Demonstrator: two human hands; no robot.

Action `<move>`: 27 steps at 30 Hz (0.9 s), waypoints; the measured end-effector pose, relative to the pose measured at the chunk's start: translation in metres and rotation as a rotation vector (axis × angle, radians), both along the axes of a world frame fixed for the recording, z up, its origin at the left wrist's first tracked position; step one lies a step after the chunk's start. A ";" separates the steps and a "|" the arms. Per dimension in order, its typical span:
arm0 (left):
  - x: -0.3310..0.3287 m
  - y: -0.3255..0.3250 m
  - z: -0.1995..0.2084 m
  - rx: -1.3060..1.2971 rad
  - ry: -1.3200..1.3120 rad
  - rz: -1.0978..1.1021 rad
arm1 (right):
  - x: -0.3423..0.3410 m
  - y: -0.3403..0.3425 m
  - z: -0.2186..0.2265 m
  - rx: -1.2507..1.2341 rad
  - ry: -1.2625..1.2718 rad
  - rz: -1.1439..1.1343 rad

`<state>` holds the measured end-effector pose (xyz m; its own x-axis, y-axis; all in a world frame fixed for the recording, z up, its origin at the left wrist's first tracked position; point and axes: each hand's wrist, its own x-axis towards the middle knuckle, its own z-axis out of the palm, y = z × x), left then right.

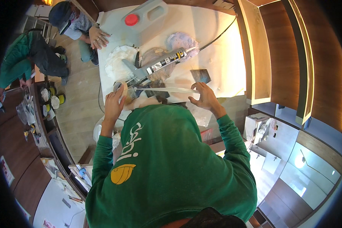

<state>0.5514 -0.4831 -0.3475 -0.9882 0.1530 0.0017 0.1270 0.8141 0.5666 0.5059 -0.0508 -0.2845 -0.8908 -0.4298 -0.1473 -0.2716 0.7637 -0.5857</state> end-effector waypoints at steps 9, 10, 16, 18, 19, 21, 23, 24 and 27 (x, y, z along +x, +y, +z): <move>0.009 0.035 0.011 0.101 -0.122 0.126 | -0.017 0.017 0.020 -0.159 -0.024 -0.076; 0.009 0.038 0.015 0.054 -0.067 0.129 | -0.019 0.020 0.019 -0.206 -0.007 -0.079; 0.022 0.038 0.044 0.061 -0.084 0.144 | -0.034 0.037 0.024 -0.255 -0.028 -0.152; 0.021 0.041 0.060 0.057 -0.083 0.124 | -0.042 0.042 0.025 -0.249 0.008 -0.157; 0.018 0.042 0.067 0.053 -0.069 0.119 | -0.047 0.044 0.025 -0.258 0.026 -0.153; 0.014 0.044 0.076 0.104 -0.098 0.091 | -0.055 0.048 0.029 -0.260 -0.003 -0.165; 0.007 0.045 0.082 0.203 -0.180 0.036 | -0.063 0.053 0.035 -0.255 -0.096 -0.202; 0.007 0.044 0.079 0.241 -0.223 0.008 | -0.067 0.059 0.036 -0.308 -0.097 -0.191; 0.007 0.046 0.056 0.330 -0.339 -0.072 | -0.077 0.069 0.059 -0.166 -0.010 -0.104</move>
